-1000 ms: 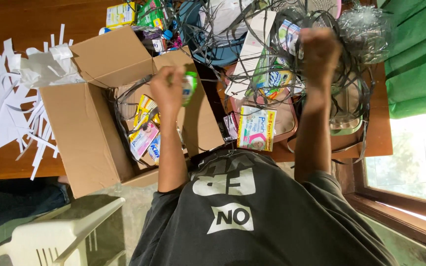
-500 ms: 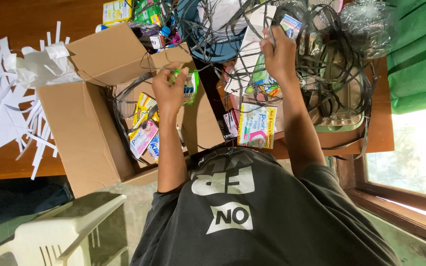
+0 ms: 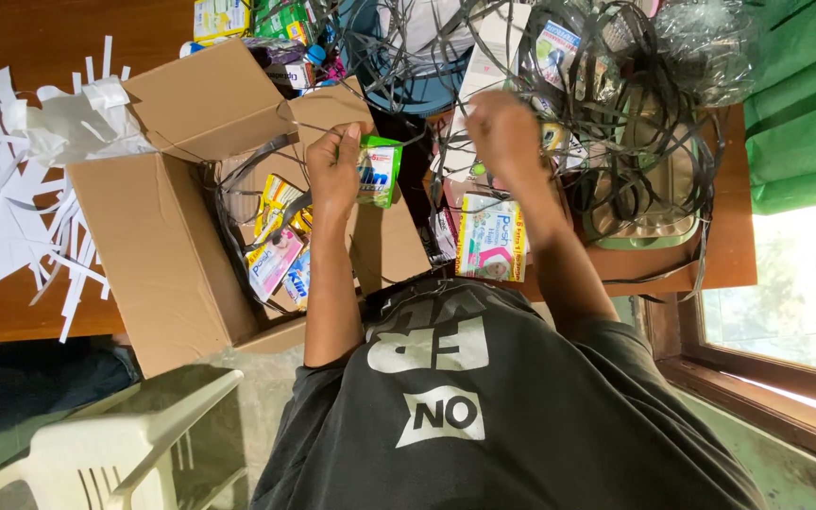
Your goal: The person sorts through small packaged items on a cluttered table, picking up packets and boxes, inspecting them, and placing them into a cardboard box. The person handles items one at a time, including green and maroon packets, and arranges them within the box.
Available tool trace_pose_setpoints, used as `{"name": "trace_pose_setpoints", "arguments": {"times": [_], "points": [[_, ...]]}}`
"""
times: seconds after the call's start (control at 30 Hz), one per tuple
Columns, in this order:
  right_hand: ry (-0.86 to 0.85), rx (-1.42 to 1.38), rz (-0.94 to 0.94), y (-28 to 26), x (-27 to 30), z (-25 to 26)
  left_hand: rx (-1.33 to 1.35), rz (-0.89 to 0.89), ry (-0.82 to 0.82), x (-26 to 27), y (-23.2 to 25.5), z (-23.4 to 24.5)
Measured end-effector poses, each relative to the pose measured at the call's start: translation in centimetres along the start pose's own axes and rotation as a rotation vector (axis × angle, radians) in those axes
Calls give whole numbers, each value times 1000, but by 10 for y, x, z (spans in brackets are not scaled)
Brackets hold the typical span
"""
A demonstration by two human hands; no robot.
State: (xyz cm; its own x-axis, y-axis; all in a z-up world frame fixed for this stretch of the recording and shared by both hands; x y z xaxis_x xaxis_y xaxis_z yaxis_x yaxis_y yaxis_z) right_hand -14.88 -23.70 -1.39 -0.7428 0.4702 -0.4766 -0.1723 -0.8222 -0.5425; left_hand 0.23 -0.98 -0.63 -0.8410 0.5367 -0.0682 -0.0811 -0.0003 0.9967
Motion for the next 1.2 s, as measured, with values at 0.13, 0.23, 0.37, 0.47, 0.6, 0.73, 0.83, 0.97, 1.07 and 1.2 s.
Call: {"name": "trace_pose_setpoints", "arguments": {"times": [0.13,0.23,0.37,0.47,0.6,0.73,0.83,0.97,1.07,1.2], "points": [[-328,185,-202,-25,14,-32,39,29,0,4,4,4],[-432,280,-211,-31,17,-52,91,23,-6,6,8,8],[-362,247,-132,-21,27,-79,133,0,12,9,10,18],[-316,44,-72,-2,32,-81,135,-14,73,8,6,35],[-381,-383,-227,25,24,-36,-97,-149,241,7,4,77],[-138,-458,-556,53,28,35,-203,-212,369,10,4,110],[-39,-167,-295,100,30,73,-271,-210,450,8,-5,125],[132,385,-337,183,33,113,-297,-233,495,0,-18,143],[325,409,-228,203,59,155,-276,-255,545,-9,-18,159],[242,358,-114,176,55,181,-345,5,401,-14,-19,148]]}}
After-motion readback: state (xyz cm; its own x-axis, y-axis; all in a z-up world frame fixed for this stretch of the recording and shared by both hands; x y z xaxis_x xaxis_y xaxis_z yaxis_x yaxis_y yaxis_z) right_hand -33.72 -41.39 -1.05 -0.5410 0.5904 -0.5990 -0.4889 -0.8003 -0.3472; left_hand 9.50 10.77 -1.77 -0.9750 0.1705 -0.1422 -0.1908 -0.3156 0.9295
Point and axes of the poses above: each hand's wrist, its own x-axis away from the middle knuckle, its own z-axis out of the back of the hand, y = z × x, the point moved 1 cm from there along -x, towards the middle knuckle, and after that the axes turned 1 degree about -y, right-handed, at the moved point
